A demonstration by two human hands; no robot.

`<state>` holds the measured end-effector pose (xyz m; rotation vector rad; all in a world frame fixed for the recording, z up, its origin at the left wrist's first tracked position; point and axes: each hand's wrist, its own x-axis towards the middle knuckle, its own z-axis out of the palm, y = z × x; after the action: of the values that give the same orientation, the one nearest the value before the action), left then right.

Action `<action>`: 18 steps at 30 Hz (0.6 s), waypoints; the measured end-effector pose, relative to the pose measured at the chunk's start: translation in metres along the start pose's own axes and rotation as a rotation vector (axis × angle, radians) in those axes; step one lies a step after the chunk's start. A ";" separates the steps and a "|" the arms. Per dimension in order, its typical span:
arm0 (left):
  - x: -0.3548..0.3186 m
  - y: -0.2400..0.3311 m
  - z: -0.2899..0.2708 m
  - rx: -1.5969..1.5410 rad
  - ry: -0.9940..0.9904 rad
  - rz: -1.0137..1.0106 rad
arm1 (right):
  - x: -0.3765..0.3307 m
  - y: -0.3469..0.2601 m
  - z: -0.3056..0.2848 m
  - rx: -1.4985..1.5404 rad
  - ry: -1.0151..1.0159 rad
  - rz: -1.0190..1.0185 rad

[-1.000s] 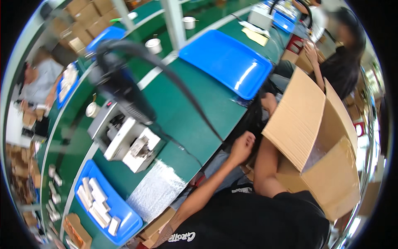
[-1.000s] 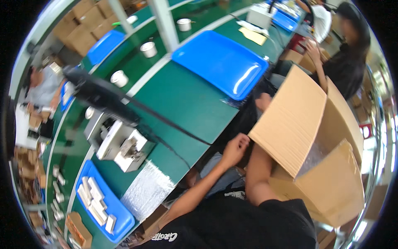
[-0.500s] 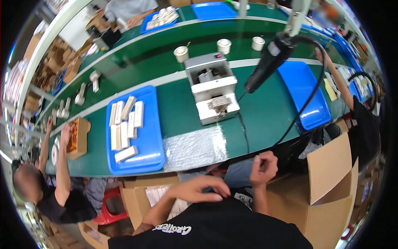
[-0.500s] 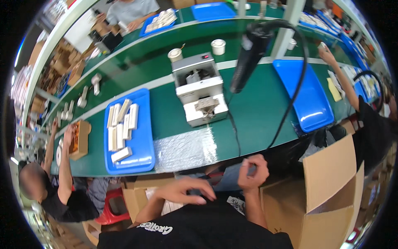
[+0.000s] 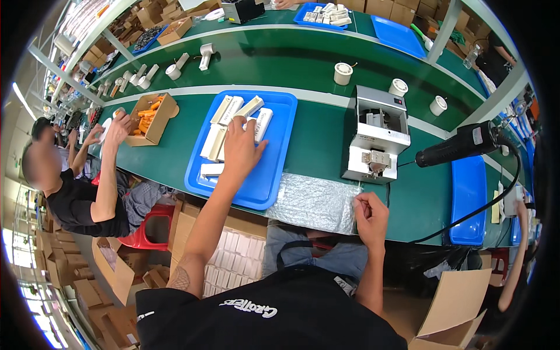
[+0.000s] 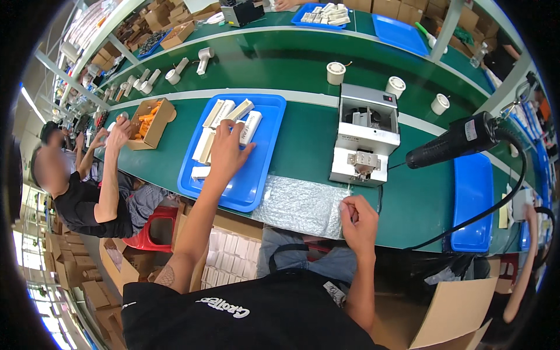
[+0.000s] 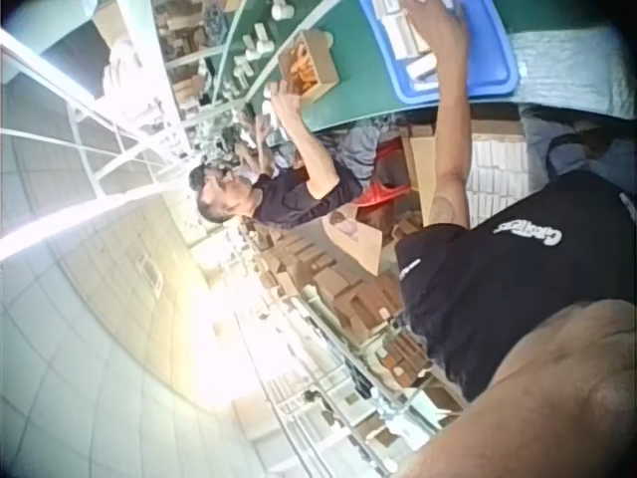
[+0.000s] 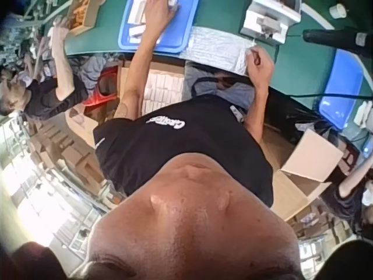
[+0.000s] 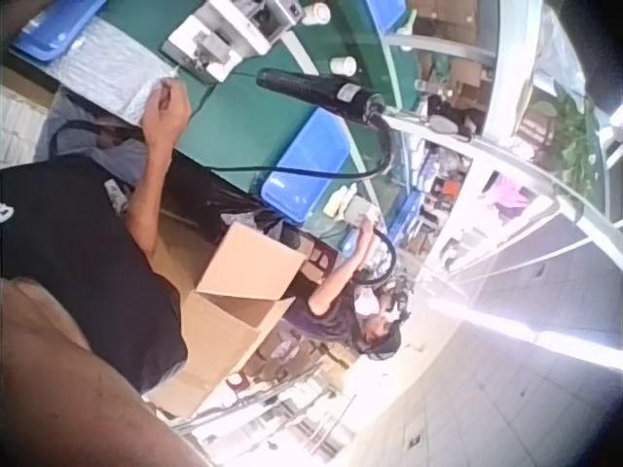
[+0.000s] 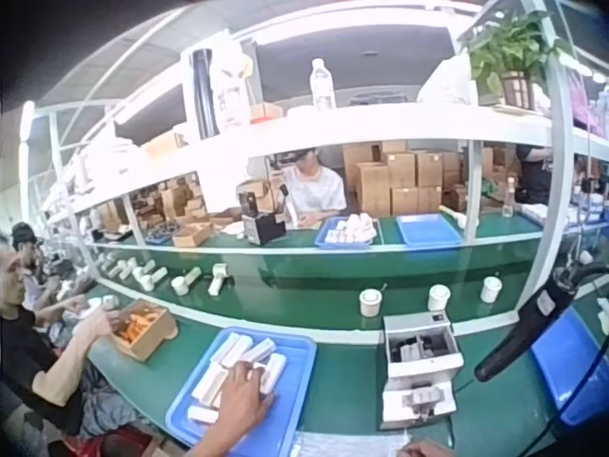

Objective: Using a handheld processing tool to treat small white plastic components and placing them into a box for shipping.

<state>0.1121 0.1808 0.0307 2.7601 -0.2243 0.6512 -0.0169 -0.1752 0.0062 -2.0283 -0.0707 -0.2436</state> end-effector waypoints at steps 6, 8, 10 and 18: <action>0.012 0.005 0.011 -0.033 -0.079 0.000 | 0.002 -0.005 -0.001 0.006 0.051 -0.033; 0.009 0.000 0.016 -0.037 -0.027 0.040 | 0.001 -0.001 -0.001 -0.014 0.049 -0.065; 0.001 -0.016 0.023 -0.044 -0.002 0.054 | -0.002 0.001 -0.001 -0.032 0.065 -0.099; 0.005 0.012 -0.013 -0.268 -0.022 0.088 | -0.010 0.023 -0.010 0.058 0.105 -0.233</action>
<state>0.1084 0.1731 0.0475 2.5128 -0.4085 0.5663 -0.0242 -0.1941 -0.0119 -1.9458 -0.2459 -0.4884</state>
